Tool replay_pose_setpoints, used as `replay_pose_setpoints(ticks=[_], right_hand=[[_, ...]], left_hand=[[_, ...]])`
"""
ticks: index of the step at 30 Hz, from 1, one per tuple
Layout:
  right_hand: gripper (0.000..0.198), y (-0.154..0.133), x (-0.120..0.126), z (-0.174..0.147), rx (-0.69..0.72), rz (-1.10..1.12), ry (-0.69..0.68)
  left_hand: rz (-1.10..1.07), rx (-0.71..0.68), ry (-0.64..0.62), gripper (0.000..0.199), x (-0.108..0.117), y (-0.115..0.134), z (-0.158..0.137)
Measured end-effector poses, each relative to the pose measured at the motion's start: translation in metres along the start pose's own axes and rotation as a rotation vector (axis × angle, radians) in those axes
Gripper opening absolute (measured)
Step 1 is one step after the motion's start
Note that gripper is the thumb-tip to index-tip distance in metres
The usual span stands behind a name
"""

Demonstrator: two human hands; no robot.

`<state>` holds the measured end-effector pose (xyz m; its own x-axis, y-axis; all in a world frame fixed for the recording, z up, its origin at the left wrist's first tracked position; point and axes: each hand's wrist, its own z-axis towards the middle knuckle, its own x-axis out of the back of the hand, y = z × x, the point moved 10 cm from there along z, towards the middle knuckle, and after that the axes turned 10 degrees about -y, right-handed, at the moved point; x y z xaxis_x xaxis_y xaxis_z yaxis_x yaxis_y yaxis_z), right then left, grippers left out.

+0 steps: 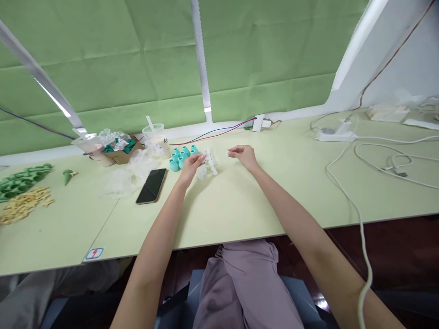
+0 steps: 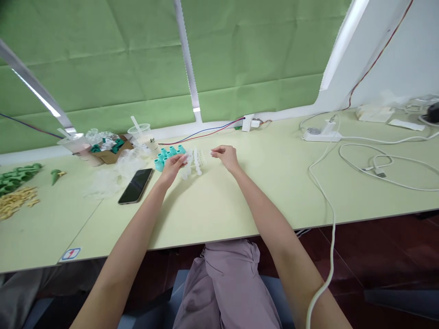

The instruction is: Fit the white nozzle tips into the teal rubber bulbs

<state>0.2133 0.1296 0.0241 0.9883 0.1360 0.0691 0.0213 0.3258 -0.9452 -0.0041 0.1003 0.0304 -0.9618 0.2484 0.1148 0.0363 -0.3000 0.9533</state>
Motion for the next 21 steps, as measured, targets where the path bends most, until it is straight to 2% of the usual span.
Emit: replay_pose_setpoints(ticks=[4, 7, 14, 21], right_hand=[[0.032, -0.020, -0.035, -0.004, 0.056, 0.137, -0.083], [0.035, -0.027, -0.046, -0.007, 0.091, 0.153, -0.113], [0.033, -0.034, -0.053, -0.013, 0.115, 0.119, -0.147], [0.028, -0.041, -0.050, -0.014, 0.120, 0.031, -0.155]], left_hand=[[0.082, -0.006, -0.087, 0.039, -0.018, 0.012, -0.004], [0.105, -0.021, -0.123, 0.041, -0.027, 0.017, -0.004], [0.202, -0.067, -0.119, 0.038, -0.024, 0.018, 0.000], [0.305, -0.099, -0.082, 0.036, -0.025, 0.029, -0.003]])
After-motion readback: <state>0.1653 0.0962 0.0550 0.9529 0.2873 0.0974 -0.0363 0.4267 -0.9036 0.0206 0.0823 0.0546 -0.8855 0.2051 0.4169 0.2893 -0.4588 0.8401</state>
